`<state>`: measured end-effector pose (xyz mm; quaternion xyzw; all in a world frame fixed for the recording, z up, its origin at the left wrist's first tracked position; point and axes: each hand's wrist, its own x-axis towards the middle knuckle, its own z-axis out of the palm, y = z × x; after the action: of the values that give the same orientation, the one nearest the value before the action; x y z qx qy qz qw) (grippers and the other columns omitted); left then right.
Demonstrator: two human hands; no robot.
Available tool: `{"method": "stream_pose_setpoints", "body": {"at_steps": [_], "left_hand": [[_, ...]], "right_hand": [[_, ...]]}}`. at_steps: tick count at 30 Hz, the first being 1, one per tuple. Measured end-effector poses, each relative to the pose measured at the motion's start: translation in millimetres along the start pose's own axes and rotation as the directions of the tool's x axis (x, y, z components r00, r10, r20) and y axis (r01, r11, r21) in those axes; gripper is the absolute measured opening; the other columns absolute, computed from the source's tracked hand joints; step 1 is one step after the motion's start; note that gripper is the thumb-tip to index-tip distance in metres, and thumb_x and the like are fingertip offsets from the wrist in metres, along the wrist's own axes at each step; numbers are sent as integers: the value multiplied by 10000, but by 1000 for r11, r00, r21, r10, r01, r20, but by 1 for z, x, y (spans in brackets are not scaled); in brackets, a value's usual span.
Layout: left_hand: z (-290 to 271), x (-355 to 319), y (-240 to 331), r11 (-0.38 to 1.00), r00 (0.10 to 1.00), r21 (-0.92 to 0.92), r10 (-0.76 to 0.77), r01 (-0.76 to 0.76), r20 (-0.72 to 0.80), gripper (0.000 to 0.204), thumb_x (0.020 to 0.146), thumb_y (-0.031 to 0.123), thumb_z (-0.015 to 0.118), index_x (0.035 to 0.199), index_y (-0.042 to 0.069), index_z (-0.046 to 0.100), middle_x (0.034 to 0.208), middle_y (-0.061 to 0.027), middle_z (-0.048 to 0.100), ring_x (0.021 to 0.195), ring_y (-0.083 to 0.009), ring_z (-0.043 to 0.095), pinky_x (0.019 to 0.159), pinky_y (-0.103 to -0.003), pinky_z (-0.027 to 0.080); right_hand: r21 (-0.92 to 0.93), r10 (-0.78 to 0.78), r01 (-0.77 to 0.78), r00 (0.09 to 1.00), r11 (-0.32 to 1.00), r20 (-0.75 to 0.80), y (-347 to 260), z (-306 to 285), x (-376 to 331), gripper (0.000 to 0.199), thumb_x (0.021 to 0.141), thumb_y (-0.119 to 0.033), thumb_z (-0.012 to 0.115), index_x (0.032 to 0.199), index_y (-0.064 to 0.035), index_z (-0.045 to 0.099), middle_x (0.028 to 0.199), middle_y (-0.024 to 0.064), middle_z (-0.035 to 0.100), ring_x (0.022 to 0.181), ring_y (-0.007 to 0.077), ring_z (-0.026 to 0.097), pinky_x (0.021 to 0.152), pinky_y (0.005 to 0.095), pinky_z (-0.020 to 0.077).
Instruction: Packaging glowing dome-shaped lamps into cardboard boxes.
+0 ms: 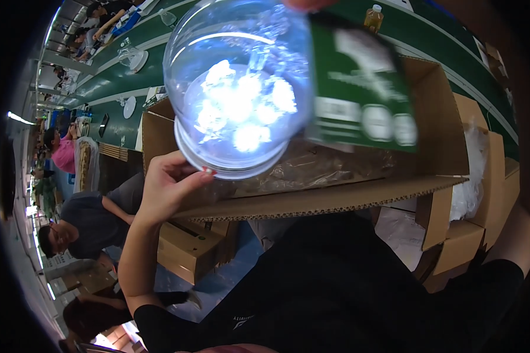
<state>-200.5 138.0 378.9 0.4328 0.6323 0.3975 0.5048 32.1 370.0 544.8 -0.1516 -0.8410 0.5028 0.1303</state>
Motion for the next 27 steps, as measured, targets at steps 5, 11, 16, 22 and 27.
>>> {"method": "stream_pose_setpoints", "body": {"at_steps": [5, 11, 16, 22, 27], "left_hand": [[2, 53, 6, 773, 884, 564, -9, -290, 467, 249, 872, 122, 670, 1110, 52, 695, 984, -163, 706, 938, -322, 678, 831, -393, 525], [6, 102, -104, 239, 576, 923, -726, -301, 376, 338, 795, 42, 600, 1120, 36, 693, 1075, -179, 704, 1037, -362, 663, 903, -431, 519], [5, 141, -97, 9, 531, 893, -801, -451, 276, 504, 800, 65, 610, 1297, -8, 575, 1130, -241, 671, 1079, -382, 645, 915, -430, 518], [-12, 148, -150, 108, 892, 982, -413, -152, 183, 557, 782, 64, 631, 1310, -68, 514, 1198, -262, 623, 1095, -385, 631, 924, -435, 520], [-12, 156, -205, 315, 875, 910, -316, -269, 368, 377, 797, 62, 621, 1164, -23, 639, 1118, -233, 667, 1001, -365, 671, 864, -443, 542]], "right_hand": [[-326, 38, -41, 999, 945, -16, 13, -1, -9, 302, 838, -7, 711, 1118, 65, 626, 969, 166, 679, 880, 194, 671, 772, 287, 534], [-444, -86, 118, 992, 888, 92, 32, 7, -24, 258, 798, -82, 716, 1017, 43, 664, 904, 157, 644, 792, 218, 643, 682, 303, 505], [-510, -92, 191, 973, 839, 213, 63, -2, -36, 268, 749, -129, 716, 960, 29, 665, 859, 131, 561, 760, 213, 584, 629, 301, 444], [-318, -250, 382, 889, 868, 385, 115, 49, -8, 230, 792, -31, 683, 1005, 6, 607, 942, 124, 556, 800, 273, 606, 678, 362, 492], [-292, -332, 527, 789, 798, 518, 162, 98, 14, 202, 733, 22, 673, 918, 61, 604, 933, 177, 580, 847, 350, 621, 728, 428, 519]]}}
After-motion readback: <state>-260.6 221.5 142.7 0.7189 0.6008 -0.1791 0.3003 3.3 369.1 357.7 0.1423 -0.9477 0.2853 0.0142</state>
